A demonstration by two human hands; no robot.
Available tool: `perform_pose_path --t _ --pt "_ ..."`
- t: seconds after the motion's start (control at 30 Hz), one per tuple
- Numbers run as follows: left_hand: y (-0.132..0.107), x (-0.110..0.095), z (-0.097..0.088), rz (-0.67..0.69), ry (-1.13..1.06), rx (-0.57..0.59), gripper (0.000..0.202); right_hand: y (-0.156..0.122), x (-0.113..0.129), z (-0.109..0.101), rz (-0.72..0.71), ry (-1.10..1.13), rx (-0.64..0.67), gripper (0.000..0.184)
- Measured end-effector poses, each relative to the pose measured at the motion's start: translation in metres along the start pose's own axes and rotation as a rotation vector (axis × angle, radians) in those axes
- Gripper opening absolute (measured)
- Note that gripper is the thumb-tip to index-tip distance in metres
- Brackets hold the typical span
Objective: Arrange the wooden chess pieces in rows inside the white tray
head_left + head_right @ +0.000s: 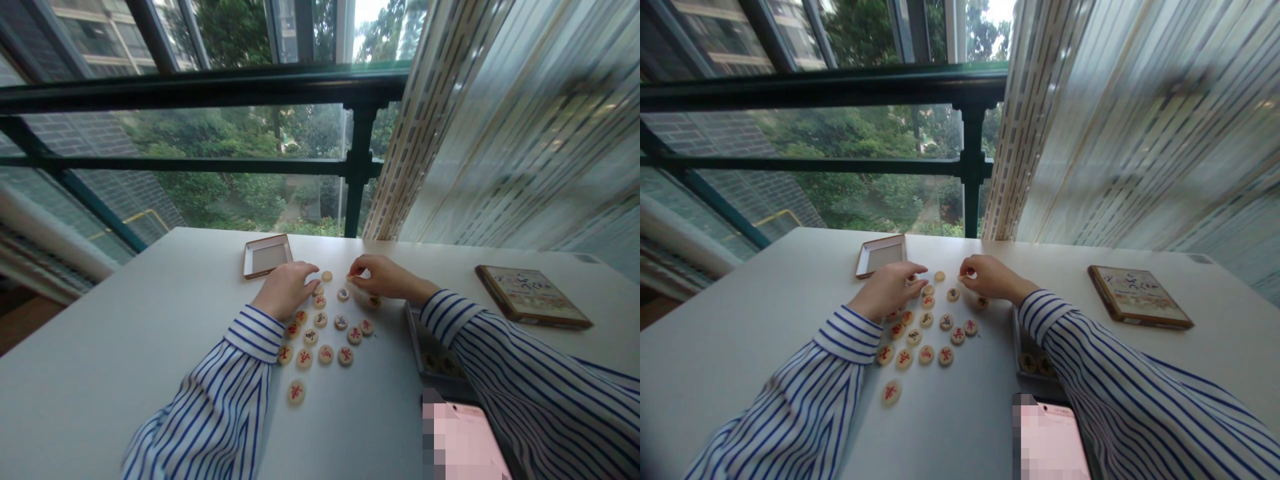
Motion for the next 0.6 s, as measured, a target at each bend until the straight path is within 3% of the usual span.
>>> perform_pose_path --t 0.4,0.6 --pt "0.026 0.001 0.015 0.058 0.036 0.108 0.034 -0.001 -0.007 0.006 0.077 -0.21 0.106 0.018" --pt "0.041 -0.003 0.02 0.058 0.048 0.181 0.033 -0.005 -0.006 0.0 0.075 -0.218 0.086 0.022"
Point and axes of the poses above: each hand's wrist, its own y-axis towards the middle knuckle, its own z-axis out of the palm, x = y × z, the point moved 3 cm from there along y, towards the middle knuckle, and after that the axes turned 14 degrees about x, right-handed, at the moved point
